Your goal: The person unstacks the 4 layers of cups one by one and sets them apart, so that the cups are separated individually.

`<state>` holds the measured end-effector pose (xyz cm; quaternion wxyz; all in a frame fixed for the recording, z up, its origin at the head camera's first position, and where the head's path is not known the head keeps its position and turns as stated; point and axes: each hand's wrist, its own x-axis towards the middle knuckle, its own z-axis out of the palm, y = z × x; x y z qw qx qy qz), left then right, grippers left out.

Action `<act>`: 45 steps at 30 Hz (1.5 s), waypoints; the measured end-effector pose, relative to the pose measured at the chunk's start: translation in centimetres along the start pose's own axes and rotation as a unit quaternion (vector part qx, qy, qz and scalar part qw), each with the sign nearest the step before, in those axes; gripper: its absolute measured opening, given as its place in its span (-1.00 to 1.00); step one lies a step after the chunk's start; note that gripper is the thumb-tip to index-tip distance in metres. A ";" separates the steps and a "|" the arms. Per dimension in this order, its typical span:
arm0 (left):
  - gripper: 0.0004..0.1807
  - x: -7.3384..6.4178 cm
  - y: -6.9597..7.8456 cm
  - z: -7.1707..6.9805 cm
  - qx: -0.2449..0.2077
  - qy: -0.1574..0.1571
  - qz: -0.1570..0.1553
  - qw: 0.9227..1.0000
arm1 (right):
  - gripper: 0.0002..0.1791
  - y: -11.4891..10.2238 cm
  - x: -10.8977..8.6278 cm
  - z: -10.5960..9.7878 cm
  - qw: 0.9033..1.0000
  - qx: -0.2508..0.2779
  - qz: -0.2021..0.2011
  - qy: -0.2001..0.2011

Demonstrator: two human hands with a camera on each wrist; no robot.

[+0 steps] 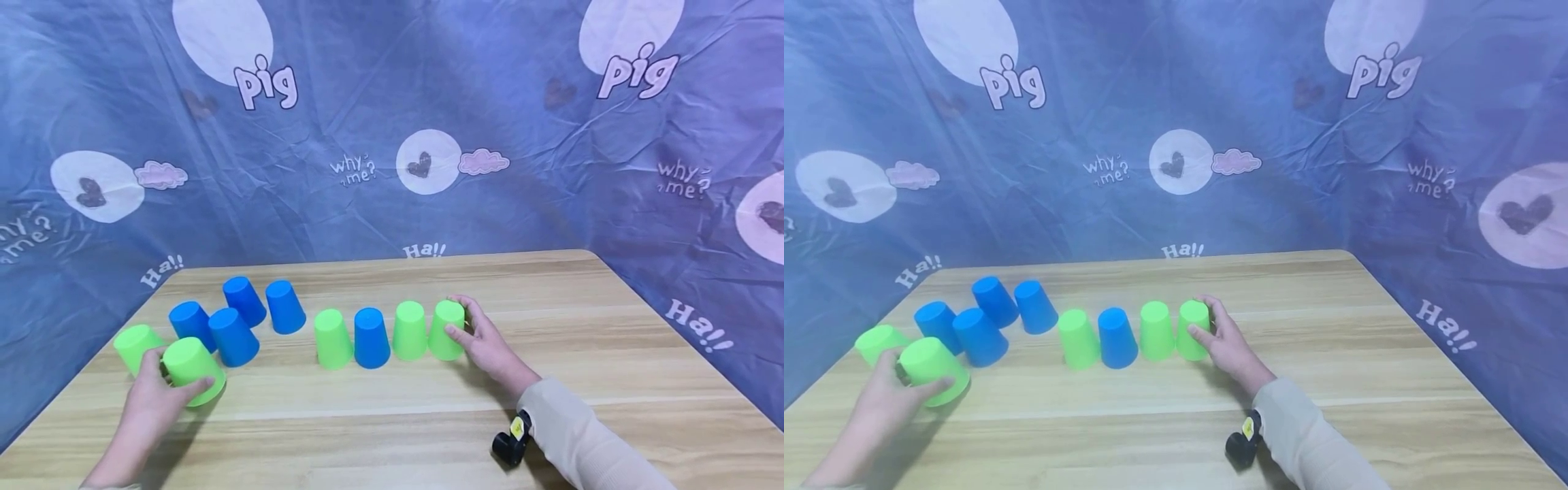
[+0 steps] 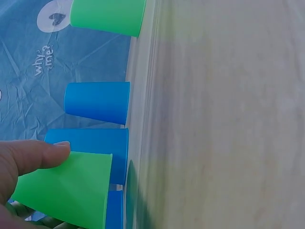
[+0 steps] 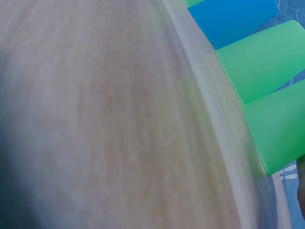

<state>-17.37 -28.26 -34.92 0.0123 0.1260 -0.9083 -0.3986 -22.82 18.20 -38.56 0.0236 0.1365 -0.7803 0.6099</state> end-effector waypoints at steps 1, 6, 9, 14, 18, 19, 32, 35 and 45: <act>0.14 0.0 0.0 0.1 0.000 0.000 0.001 1.000 | -0.42 -0.1 0.0 0.0 1.000 0.000 0.001 0.000; 0.14 0.1 0.1 0.5 0.006 -0.003 0.001 1.000 | -0.42 -0.3 -0.1 -0.1 1.000 -0.006 -0.001 0.003; 0.16 0.1 -0.1 0.5 0.006 0.000 -0.010 1.000 | -0.42 -0.3 -0.1 -0.1 1.000 -0.010 0.002 -0.001; 0.19 0.1 -0.5 0.5 0.011 -0.003 -0.034 0.999 | -0.41 -0.2 -0.1 0.2 1.000 -0.004 0.011 -0.007; 0.19 0.3 -0.8 0.5 0.011 -0.011 -0.032 0.999 | -0.41 -0.2 -0.1 0.2 1.000 0.001 0.010 -0.006; 0.19 0.3 -0.9 0.6 0.010 -0.012 -0.032 0.999 | -0.42 -0.2 -0.1 0.2 1.000 0.001 0.008 -0.006; 0.22 0.3 -0.2 0.3 0.027 0.029 -0.008 0.999 | -0.42 -0.2 0.1 0.2 1.000 0.002 -0.005 -0.002; 0.18 -0.2 0.8 0.2 0.042 0.079 0.016 0.996 | -0.42 -0.2 0.1 0.1 1.000 0.006 -0.004 -0.003; -0.17 -2.7 6.0 2.1 0.049 0.253 0.271 0.927 | -0.42 0.1 -0.2 0.1 1.000 0.003 0.012 0.002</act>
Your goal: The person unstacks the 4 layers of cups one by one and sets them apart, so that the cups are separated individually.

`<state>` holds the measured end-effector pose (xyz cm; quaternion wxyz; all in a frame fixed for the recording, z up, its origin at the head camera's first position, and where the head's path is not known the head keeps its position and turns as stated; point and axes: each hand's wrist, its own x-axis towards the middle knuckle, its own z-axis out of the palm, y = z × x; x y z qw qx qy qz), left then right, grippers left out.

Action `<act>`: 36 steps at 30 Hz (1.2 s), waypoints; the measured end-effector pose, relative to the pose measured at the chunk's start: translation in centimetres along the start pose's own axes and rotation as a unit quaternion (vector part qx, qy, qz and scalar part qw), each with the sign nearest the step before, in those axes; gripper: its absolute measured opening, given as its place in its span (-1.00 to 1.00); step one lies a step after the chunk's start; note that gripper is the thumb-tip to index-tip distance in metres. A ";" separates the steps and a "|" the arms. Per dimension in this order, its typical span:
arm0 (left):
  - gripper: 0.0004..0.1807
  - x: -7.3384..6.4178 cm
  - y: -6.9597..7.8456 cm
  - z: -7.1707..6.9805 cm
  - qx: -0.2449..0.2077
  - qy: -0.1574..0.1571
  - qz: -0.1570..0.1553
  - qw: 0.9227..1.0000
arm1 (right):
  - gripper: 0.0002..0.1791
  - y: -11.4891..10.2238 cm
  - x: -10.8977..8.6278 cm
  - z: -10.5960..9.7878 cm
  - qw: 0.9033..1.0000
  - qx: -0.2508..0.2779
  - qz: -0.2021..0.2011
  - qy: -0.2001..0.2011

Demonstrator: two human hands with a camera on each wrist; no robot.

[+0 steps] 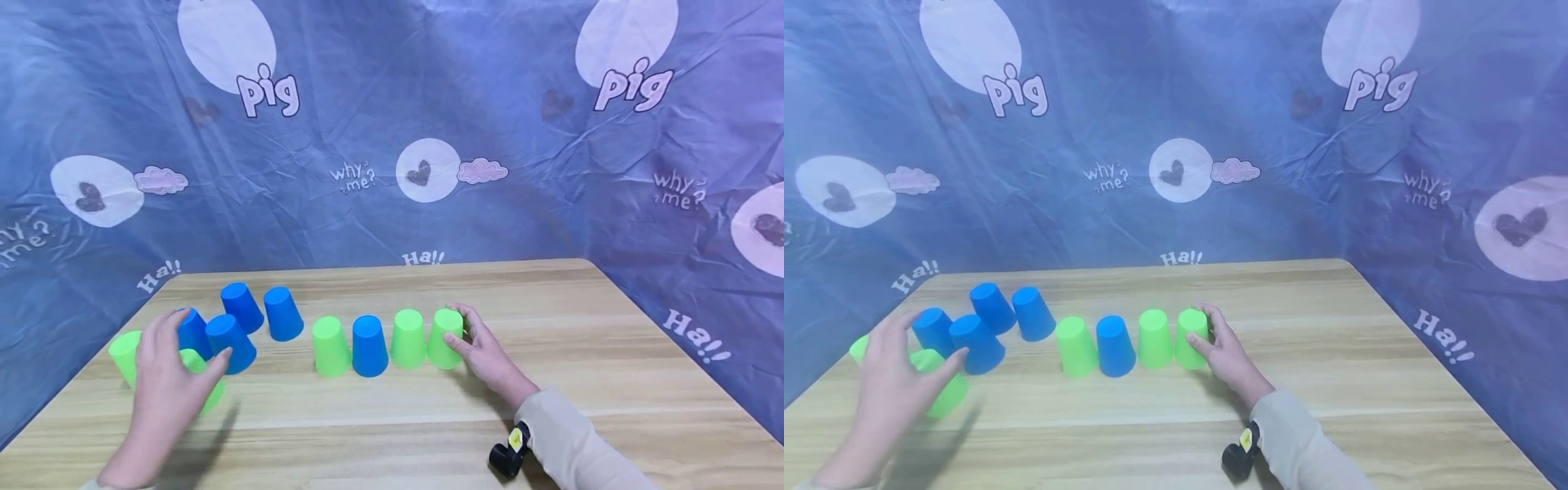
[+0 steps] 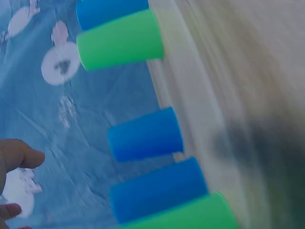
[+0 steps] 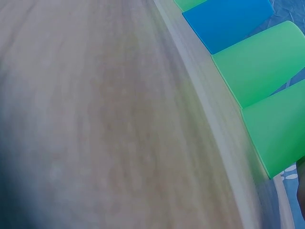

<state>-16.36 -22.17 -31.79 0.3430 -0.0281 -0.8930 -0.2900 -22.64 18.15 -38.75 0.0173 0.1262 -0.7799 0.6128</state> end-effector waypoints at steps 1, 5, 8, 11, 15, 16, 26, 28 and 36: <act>-0.19 0.0 0.4 0.2 -0.008 0.015 0.039 0.999 | -0.42 0.0 0.0 0.0 1.000 -0.001 -0.001 0.000; -0.24 0.0 1.3 1.4 -0.028 0.041 0.161 0.986 | -0.41 0.2 0.0 0.0 1.000 -0.002 -0.003 0.001; -0.25 0.0 2.0 2.3 -0.036 0.034 0.197 0.979 | -0.41 0.3 0.0 0.0 1.000 0.001 -0.003 0.004; -0.22 0.0 2.8 3.2 -0.050 0.018 0.195 0.979 | -0.41 0.3 0.0 0.0 1.000 0.003 -0.003 0.002; -0.17 0.2 4.1 4.6 -0.066 -0.026 0.168 0.983 | -0.40 0.1 -0.1 -0.1 1.000 0.001 -0.008 0.001; -0.17 0.3 4.5 4.9 -0.072 -0.044 0.157 0.984 | -0.39 0.1 -0.1 -0.1 1.000 0.002 -0.009 0.002; -0.16 0.8 6.3 8.0 -0.135 -0.231 -0.044 0.962 | -0.40 -0.1 0.0 0.0 1.000 0.005 -0.002 0.001; -0.18 0.8 6.3 8.7 -0.152 -0.229 -0.074 0.959 | -0.41 -0.2 -0.1 0.1 1.000 0.006 -0.003 0.002; -0.22 0.2 6.5 10.4 -0.273 -0.204 -0.155 0.927 | -0.41 -0.1 0.0 0.0 1.000 0.007 -0.004 0.005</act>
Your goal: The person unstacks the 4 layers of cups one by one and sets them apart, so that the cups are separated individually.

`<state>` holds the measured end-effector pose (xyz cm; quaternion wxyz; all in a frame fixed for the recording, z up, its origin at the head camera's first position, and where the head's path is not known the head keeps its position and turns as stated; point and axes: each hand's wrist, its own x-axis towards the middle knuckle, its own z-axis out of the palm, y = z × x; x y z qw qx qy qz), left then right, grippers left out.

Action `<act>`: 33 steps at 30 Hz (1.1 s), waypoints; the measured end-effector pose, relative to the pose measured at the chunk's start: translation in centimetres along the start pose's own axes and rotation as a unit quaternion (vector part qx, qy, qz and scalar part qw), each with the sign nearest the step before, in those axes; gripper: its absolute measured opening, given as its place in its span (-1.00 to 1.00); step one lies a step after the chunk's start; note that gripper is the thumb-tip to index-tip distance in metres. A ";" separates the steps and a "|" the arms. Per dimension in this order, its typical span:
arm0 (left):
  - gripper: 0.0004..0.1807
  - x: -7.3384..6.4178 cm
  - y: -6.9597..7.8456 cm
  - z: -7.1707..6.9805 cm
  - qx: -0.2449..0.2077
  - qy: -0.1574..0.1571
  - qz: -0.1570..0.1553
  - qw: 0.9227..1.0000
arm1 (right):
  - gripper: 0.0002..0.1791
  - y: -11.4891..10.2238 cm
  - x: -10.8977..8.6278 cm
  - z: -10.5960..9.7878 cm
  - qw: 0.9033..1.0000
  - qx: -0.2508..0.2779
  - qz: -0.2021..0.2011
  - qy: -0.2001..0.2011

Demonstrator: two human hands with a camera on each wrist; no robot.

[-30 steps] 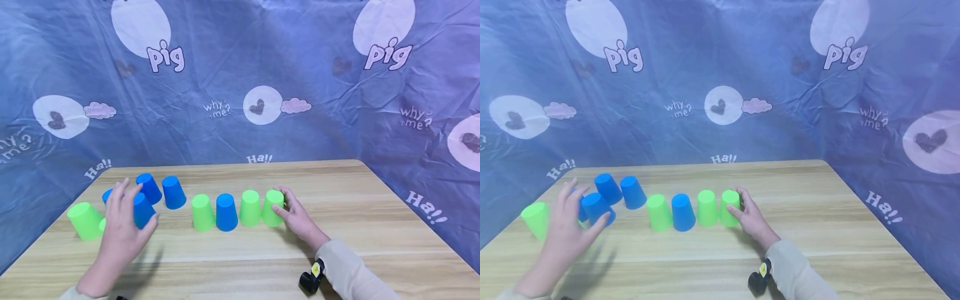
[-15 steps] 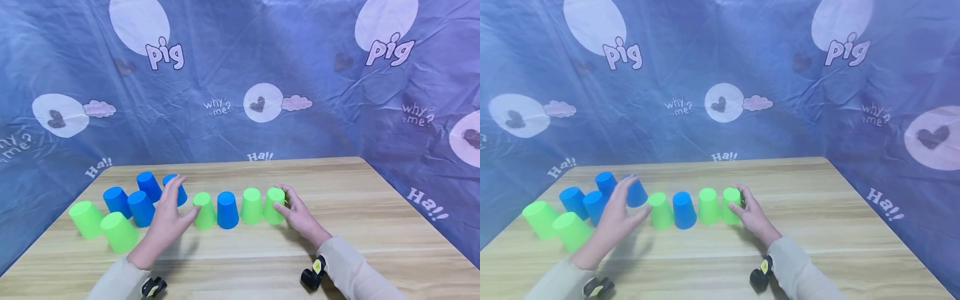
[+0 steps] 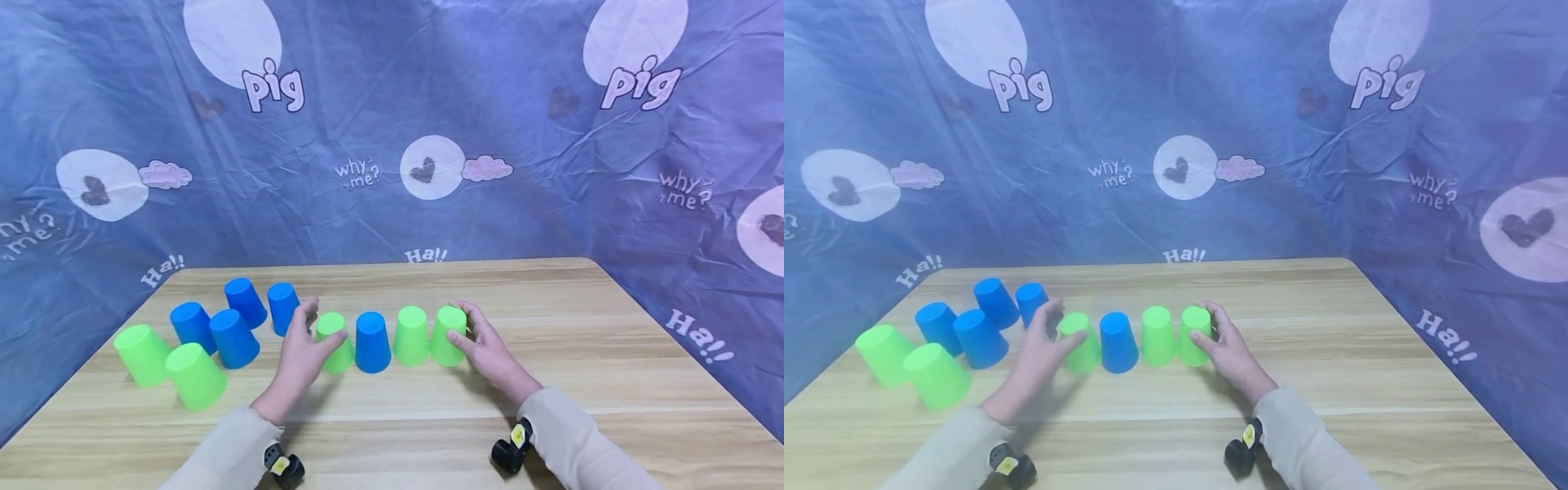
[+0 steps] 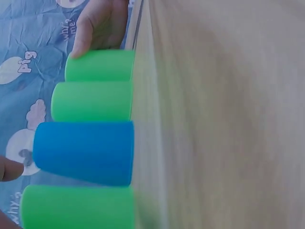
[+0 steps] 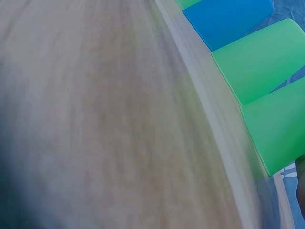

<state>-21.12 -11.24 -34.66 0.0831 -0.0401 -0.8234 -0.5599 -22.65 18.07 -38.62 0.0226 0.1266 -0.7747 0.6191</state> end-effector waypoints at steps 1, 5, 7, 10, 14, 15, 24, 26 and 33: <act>-0.21 0.0 -0.1 0.1 -0.017 -0.004 -0.010 1.000 | -0.41 0.0 0.0 0.0 1.000 -0.003 0.000 0.000; -0.18 -0.1 -0.3 0.8 -0.070 -0.009 -0.060 0.996 | -0.41 0.1 0.0 0.0 1.000 -0.007 0.005 0.000; -0.18 -0.1 -0.4 1.0 -0.090 -0.007 -0.081 0.993 | -0.40 0.1 0.0 -0.1 1.000 -0.007 0.008 -0.002; -0.19 -0.1 -0.6 1.3 -0.111 -0.006 -0.093 0.989 | -0.41 0.0 0.0 -0.1 1.000 -0.005 0.010 0.001; -0.18 -0.1 -1.0 1.5 -0.117 -0.009 -0.107 0.987 | -0.41 -0.1 0.0 -0.1 1.000 -0.004 0.011 0.001; -0.18 -0.1 -1.1 1.6 -0.117 -0.010 -0.113 0.987 | -0.41 -0.1 0.0 -0.1 1.000 -0.004 0.012 -0.001; -0.24 -0.2 -1.8 1.8 -0.104 -0.015 -0.140 0.985 | -0.41 -0.2 0.1 0.0 1.000 -0.001 0.007 -0.009; -0.25 -0.1 -1.9 1.8 -0.100 -0.017 -0.140 0.985 | -0.42 -0.2 0.1 0.0 1.000 -0.001 0.003 -0.009; -0.26 0.1 -2.0 1.8 -0.087 -0.018 -0.144 0.986 | -0.41 0.0 0.0 -0.1 1.000 -0.005 0.001 -0.007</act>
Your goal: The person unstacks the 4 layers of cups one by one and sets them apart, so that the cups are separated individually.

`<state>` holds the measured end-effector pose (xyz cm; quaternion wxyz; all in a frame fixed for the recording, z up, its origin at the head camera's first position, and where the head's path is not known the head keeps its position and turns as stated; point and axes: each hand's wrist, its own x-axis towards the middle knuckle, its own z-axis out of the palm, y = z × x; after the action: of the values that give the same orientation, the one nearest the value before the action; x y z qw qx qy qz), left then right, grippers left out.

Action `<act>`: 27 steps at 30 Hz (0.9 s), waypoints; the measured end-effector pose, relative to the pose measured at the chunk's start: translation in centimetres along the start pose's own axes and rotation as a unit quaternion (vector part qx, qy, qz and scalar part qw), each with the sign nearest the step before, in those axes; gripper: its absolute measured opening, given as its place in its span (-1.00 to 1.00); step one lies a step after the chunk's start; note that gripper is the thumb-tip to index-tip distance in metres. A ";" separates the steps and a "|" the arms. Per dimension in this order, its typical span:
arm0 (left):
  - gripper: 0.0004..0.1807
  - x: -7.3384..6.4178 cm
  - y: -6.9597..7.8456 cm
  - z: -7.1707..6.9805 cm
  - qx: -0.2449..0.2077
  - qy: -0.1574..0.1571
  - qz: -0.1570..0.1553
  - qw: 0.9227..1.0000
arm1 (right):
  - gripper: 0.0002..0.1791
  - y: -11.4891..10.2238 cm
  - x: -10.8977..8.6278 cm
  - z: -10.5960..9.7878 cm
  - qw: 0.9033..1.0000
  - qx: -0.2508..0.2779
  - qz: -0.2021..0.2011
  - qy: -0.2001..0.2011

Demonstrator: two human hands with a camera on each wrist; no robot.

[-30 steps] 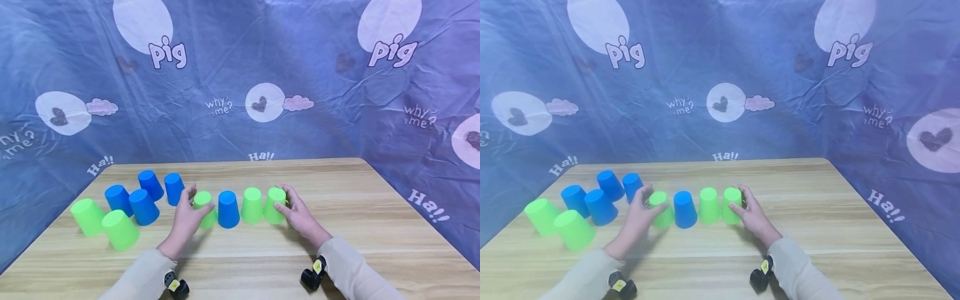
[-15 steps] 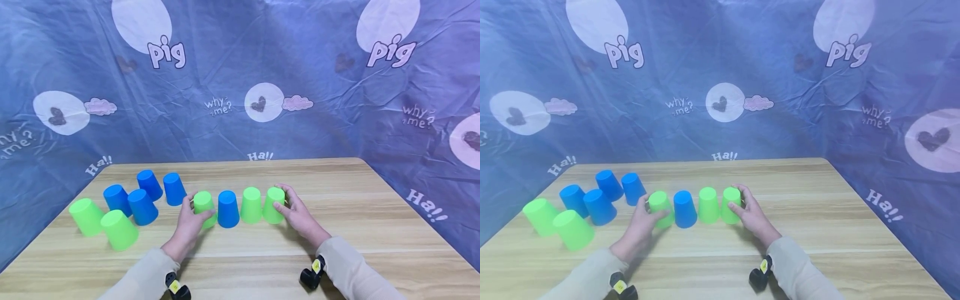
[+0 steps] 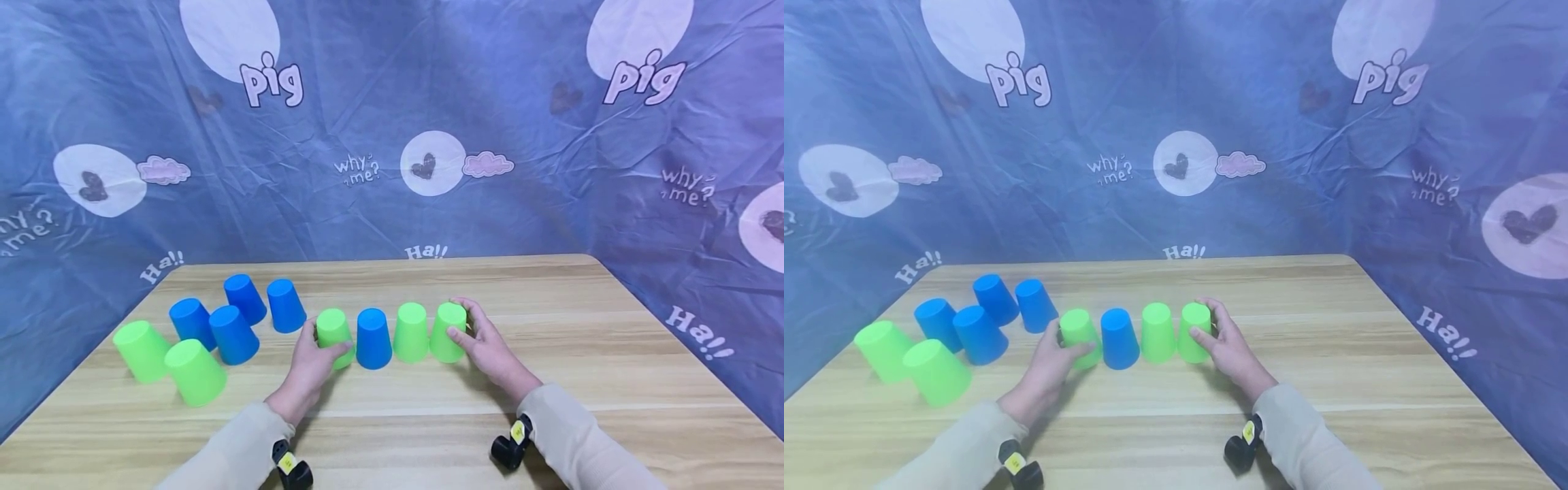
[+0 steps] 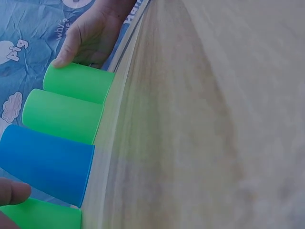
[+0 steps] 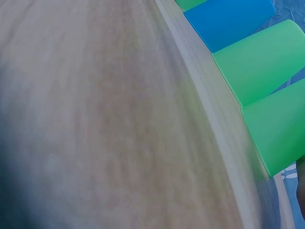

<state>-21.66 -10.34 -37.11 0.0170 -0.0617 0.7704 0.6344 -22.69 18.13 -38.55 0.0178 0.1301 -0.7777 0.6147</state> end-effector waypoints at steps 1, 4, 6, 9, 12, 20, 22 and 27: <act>-0.26 0.1 0.0 -0.1 0.000 0.003 0.000 1.000 | -0.41 0.0 0.0 0.0 1.000 -0.001 0.001 0.001; -0.26 0.2 0.1 -0.6 0.006 0.016 0.007 1.000 | -0.40 0.0 0.0 -0.1 1.000 -0.004 -0.001 0.002; -0.25 0.3 0.2 -1.2 0.012 0.026 0.009 1.000 | -0.40 0.1 0.0 -0.1 1.000 -0.004 0.001 0.003; -0.24 0.2 0.3 -2.2 0.025 0.040 0.011 0.999 | -0.41 0.0 -0.1 0.0 1.000 0.001 0.002 0.002; -0.26 0.1 0.4 -3.1 0.026 0.051 0.005 0.998 | -0.41 0.0 -0.1 0.1 1.000 0.003 0.002 -0.001; -0.20 0.1 0.3 -4.7 0.015 0.084 -0.015 0.996 | -0.41 0.1 0.0 0.2 1.000 0.014 -0.001 -0.001; -0.17 0.1 0.3 -4.9 0.011 0.091 -0.021 0.996 | -0.40 0.1 0.0 0.2 1.000 0.017 0.000 -0.003; -0.16 0.3 0.2 -5.3 0.008 0.104 -0.027 0.994 | -0.41 0.2 0.0 0.1 1.000 0.015 -0.004 0.000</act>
<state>-21.66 -15.48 -35.91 -0.0458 -0.1480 0.7708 0.6180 -22.71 18.08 -38.74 0.0184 0.1329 -0.7677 0.6266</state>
